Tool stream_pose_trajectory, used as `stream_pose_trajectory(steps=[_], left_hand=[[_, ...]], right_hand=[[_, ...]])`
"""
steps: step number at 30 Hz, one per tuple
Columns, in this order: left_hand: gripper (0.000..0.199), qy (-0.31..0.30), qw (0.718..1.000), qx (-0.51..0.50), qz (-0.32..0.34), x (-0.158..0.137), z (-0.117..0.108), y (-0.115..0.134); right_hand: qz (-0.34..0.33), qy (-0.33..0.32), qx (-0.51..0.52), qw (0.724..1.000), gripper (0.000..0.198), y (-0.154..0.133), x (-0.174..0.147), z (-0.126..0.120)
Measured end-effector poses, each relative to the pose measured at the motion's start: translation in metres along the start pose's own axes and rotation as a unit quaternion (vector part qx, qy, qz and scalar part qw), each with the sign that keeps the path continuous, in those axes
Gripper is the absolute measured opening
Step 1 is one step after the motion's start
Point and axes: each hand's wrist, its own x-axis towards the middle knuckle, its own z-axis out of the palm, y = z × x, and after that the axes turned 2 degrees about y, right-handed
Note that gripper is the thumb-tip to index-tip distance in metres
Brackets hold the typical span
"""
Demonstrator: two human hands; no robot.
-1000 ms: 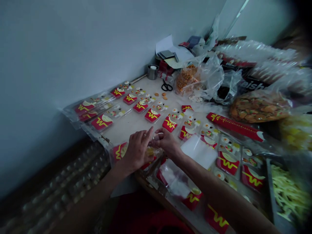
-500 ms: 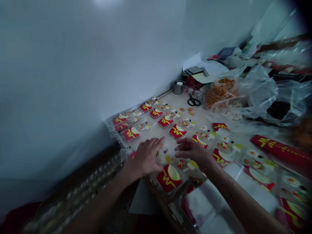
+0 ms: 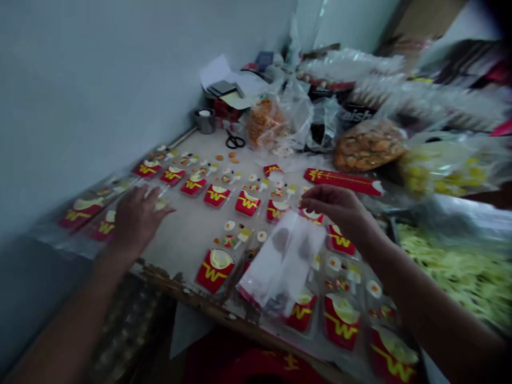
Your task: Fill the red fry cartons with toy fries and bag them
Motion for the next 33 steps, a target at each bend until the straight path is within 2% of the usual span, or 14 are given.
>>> stream_pose_trajectory(steps=[2,4,6,8,10,14,17,20,21,23,25,27,30,33], left_hand=[[0.037,-0.004,0.997,-0.045,0.065,-0.011,0.012,0.073],[0.034,-0.099,0.982,-0.074,0.139,-0.013,0.028,0.15],[0.05,-0.142,0.983,-0.063,0.099,-0.006,0.047,0.21],[0.064,-0.181,0.979,-0.075,0.051,0.005,0.066,0.242],[0.058,-0.201,0.972,-0.124,0.001,0.013,0.079,0.25],[0.028,-0.156,0.966,-0.196,-0.066,0.014,0.087,0.24],[0.024,-0.105,0.96,-0.243,-0.088,0.012,0.085,0.237],[0.03,-0.079,0.915,-0.376,-0.123,0.012,0.076,0.236],[0.033,-0.084,0.893,-0.424,-0.128,0.013,0.07,0.233],[0.038,-0.093,0.862,-0.481,-0.128,0.016,0.049,0.222],[0.039,-0.086,0.852,-0.5,-0.127,0.018,0.02,0.2],[0.042,-0.114,0.858,-0.487,-0.121,0.017,-0.013,0.168],[0.039,-0.219,0.882,-0.403,-0.111,0.0,-0.054,0.105],[0.032,-0.226,0.907,-0.305,-0.181,-0.041,-0.069,0.039]], right_hand=[[-0.022,0.061,-0.011,0.998,0.035,-0.003,-0.006,-0.022],[-0.038,0.069,-0.004,0.997,0.032,-0.004,-0.013,-0.03],[-0.052,0.039,-0.017,0.998,0.031,-0.002,-0.022,-0.032],[-0.066,0.014,-0.059,0.996,0.029,0.006,-0.033,-0.035],[-0.067,0.002,-0.099,0.993,0.028,0.019,-0.045,-0.045],[-0.057,0.009,-0.14,0.988,0.029,0.05,-0.056,-0.068],[-0.14,0.078,-0.236,0.958,0.041,0.059,-0.043,-0.072],[-0.233,0.094,-0.283,0.926,0.071,0.05,-0.014,-0.056],[-0.25,0.069,-0.268,0.928,0.074,0.043,-0.003,-0.046],[-0.255,-0.017,-0.195,0.947,0.055,0.027,0.018,-0.019],[-0.24,-0.104,-0.093,0.961,0.026,0.006,0.032,0.018],[-0.241,-0.161,-0.013,0.957,0.017,-0.015,0.038,0.061],[-0.262,-0.265,0.03,0.928,0.016,-0.035,0.035,0.123],[-0.257,-0.411,-0.019,0.875,0.03,-0.029,0.03,0.157]])
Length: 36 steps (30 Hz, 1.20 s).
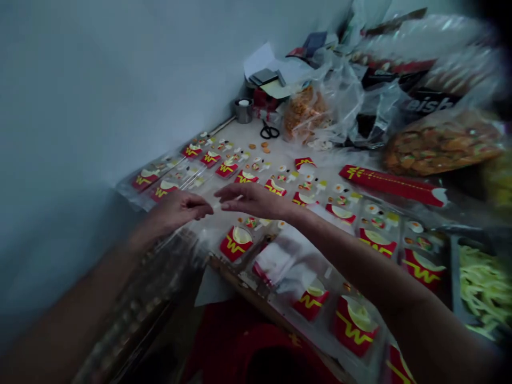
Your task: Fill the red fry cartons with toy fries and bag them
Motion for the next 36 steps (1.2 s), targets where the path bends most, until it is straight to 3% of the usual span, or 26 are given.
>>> stream_pose_trajectory(steps=[3,6,8,11,15,20,24,28,36], left_hand=[[0.034,0.075,0.986,-0.085,-0.119,-0.03,-0.01,-0.062],[0.035,0.07,0.945,-0.239,-0.211,-0.048,0.0,-0.099],[0.038,0.07,0.927,-0.289,-0.228,-0.052,0.008,-0.107],[0.041,0.088,0.927,-0.293,-0.217,-0.05,0.015,-0.108],[0.044,0.117,0.933,-0.252,-0.228,-0.053,0.014,-0.107],[0.041,0.156,0.94,-0.184,-0.241,-0.071,0.005,-0.101],[0.04,0.141,0.948,-0.134,-0.252,-0.077,-0.002,-0.094],[0.04,0.105,0.955,-0.123,-0.248,-0.079,-0.005,-0.085],[0.034,0.045,0.948,-0.228,-0.216,-0.066,0.009,-0.074]], right_hand=[[0.018,-0.099,-0.121,0.988,0.07,0.022,-0.01,0.009],[0.004,-0.183,-0.235,0.954,0.094,0.036,-0.025,0.015],[-0.01,-0.231,-0.295,0.927,0.099,0.039,-0.027,0.022],[-0.03,-0.272,-0.363,0.891,0.101,0.042,-0.018,0.036],[-0.078,-0.294,-0.384,0.872,0.107,0.053,-0.003,0.052],[-0.096,-0.251,-0.334,0.904,0.099,0.044,0.002,0.052],[-0.074,-0.123,-0.364,0.92,0.099,0.011,0.013,0.036],[-0.031,0.003,-0.452,0.891,0.097,-0.009,0.029,0.028],[-0.02,0.007,-0.491,0.871,0.096,-0.005,0.025,0.059]])
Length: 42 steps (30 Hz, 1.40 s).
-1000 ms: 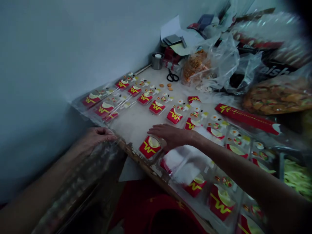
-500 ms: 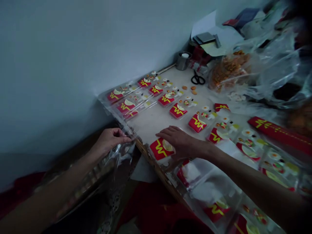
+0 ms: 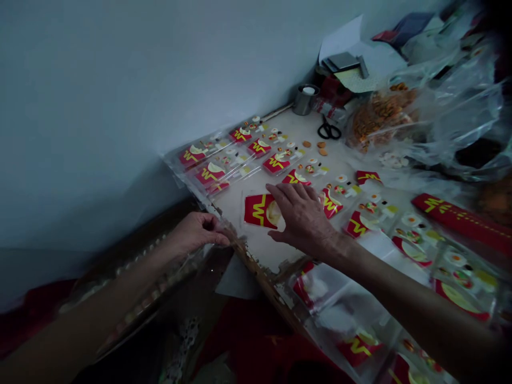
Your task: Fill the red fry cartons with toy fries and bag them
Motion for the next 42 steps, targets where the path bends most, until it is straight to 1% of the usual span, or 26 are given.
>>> stream_pose_trajectory(steps=[3,4,6,9,11,13,16,18,19,21,22,23,24,26,28,29,30,31,32,34,36,37,38,39,40,42], left_hand=[[0.035,-0.04,0.997,-0.062,0.016,0.021,0.008,-0.009],[0.036,-0.047,0.996,-0.072,0.025,0.028,0.011,-0.011],[0.038,-0.058,0.996,-0.06,0.038,0.04,0.014,-0.012],[0.041,-0.087,0.996,-0.013,0.033,0.049,0.019,-0.007],[0.041,-0.119,0.993,-0.001,0.021,0.05,0.026,-0.002],[0.043,-0.151,0.988,-0.009,0.013,0.05,0.035,0.003],[0.04,-0.207,0.977,-0.01,0.042,0.052,0.048,0.012],[0.033,-0.256,0.964,0.022,0.072,0.058,0.053,0.024],[0.031,-0.29,0.953,0.043,0.08,0.062,0.053,0.033],[0.03,-0.369,0.921,0.089,0.088,0.072,0.054,0.055],[0.029,-0.403,0.904,0.109,0.096,0.078,0.055,0.069],[0.028,-0.422,0.891,0.128,0.109,0.084,0.057,0.083],[0.028,-0.429,0.883,0.148,0.12,0.089,0.059,0.098],[0.035,-0.413,0.881,0.187,0.134,0.097,0.067,0.124],[0.046,-0.379,0.88,0.238,0.157,0.098,0.077,0.143],[0.049,-0.349,0.878,0.268,0.188,0.096,0.081,0.147],[0.05,-0.3,0.875,0.299,0.234,0.091,0.086,0.148],[0.049,-0.235,0.867,0.33,0.29,0.085,0.089,0.146],[0.048,-0.162,0.851,0.36,0.347,0.076,0.093,0.14],[0.05,-0.022,0.804,0.405,0.435,0.056,0.101,0.12],[0.056,0.082,0.763,0.43,0.475,0.039,0.111,0.097],[0.058,0.121,0.75,0.436,0.483,0.033,0.117,0.086],[0.059,0.154,0.744,0.438,0.481,0.03,0.122,0.076],[0.058,0.177,0.745,0.437,0.472,0.03,0.127,0.068],[0.053,0.184,0.756,0.431,0.457,0.032,0.131,0.063],[0.044,0.155,0.794,0.408,0.424,0.041,0.136,0.059]], right_hand=[[0.024,-0.004,-0.005,1.0,0.097,-0.002,-0.007,0.0],[0.031,-0.011,-0.007,0.999,0.097,-0.001,-0.009,-0.002],[0.03,-0.04,-0.006,0.999,0.096,0.006,-0.017,-0.007],[-0.033,-0.109,0.047,0.992,0.094,0.02,-0.031,-0.013],[-0.081,-0.139,0.097,0.982,0.095,0.028,-0.041,-0.013],[-0.098,-0.143,0.117,0.978,0.095,0.032,-0.048,-0.01],[-0.072,-0.118,0.081,0.987,0.095,0.033,-0.053,-0.006],[-0.068,-0.103,0.056,0.991,0.096,0.032,-0.055,-0.006],[-0.075,-0.101,0.051,0.991,0.098,0.032,-0.057,-0.007],[-0.082,-0.094,0.049,0.991,0.102,0.031,-0.061,-0.012],[-0.073,-0.088,0.048,0.992,0.105,0.032,-0.064,-0.014],[-0.051,-0.081,0.045,0.994,0.108,0.032,-0.067,-0.017],[-0.022,-0.073,0.04,0.996,0.112,0.032,-0.07,-0.019],[0.031,-0.065,0.03,0.997,0.115,0.033,-0.077,-0.022],[0.064,-0.071,0.023,0.995,0.11,0.033,-0.083,-0.022],[0.081,-0.072,0.015,0.994,0.105,0.033,-0.085,-0.02],[0.103,-0.069,0.005,0.992,0.101,0.033,-0.086,-0.018],[0.131,-0.061,-0.006,0.99,0.097,0.033,-0.086,-0.015],[0.16,-0.049,-0.016,0.986,0.095,0.033,-0.085,-0.012],[0.204,-0.026,-0.027,0.978,0.095,0.035,-0.08,-0.005],[0.228,-0.015,-0.028,0.973,0.095,0.037,-0.07,0.0],[0.238,-0.011,-0.029,0.971,0.095,0.037,-0.065,0.002],[0.247,-0.01,-0.031,0.968,0.094,0.036,-0.06,0.003],[0.255,-0.01,-0.034,0.966,0.091,0.035,-0.056,0.004],[0.262,-0.011,-0.036,0.964,0.088,0.033,-0.052,0.004],[0.275,-0.016,-0.041,0.96,0.081,0.029,-0.047,0.005]])
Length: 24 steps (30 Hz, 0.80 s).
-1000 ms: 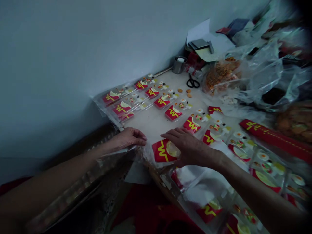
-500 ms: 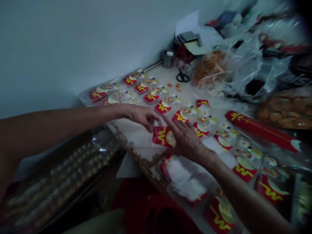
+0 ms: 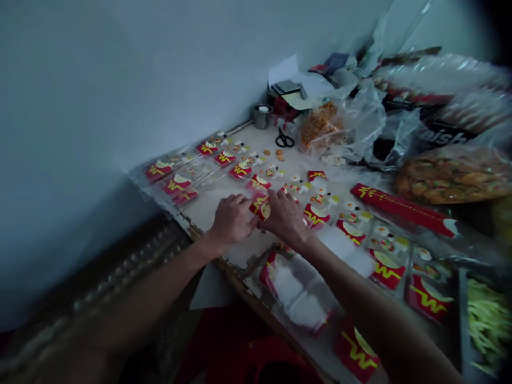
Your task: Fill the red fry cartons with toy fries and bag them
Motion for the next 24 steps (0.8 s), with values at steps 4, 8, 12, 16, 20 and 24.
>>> stream_pose_trajectory(steps=[4,8,12,16,20,24], left_hand=[[0.031,-0.07,0.997,-0.036,-0.006,0.021,0.006,-0.005],[0.026,-0.096,0.995,0.026,-0.014,0.04,-0.002,0.007],[0.026,-0.107,0.991,0.082,-0.02,0.049,-0.005,0.033],[0.023,-0.108,0.994,0.017,-0.013,0.049,-0.006,0.045],[0.014,-0.055,0.98,-0.152,-0.117,0.046,-0.013,0.023],[0.017,-0.067,0.942,-0.269,-0.189,0.044,-0.019,-0.001]], right_hand=[[0.021,-0.015,0.003,1.0,0.074,-0.006,0.0,0.001],[0.034,0.0,0.013,0.999,0.077,-0.006,-0.002,-0.002],[0.052,0.011,0.029,0.998,0.074,-0.009,-0.006,-0.006],[0.047,-0.004,0.043,0.998,0.063,-0.008,-0.01,-0.011],[-0.039,0.063,0.082,0.994,0.11,0.019,-0.026,-0.03],[0.129,0.118,0.262,0.949,0.101,0.069,-0.057,-0.043]])
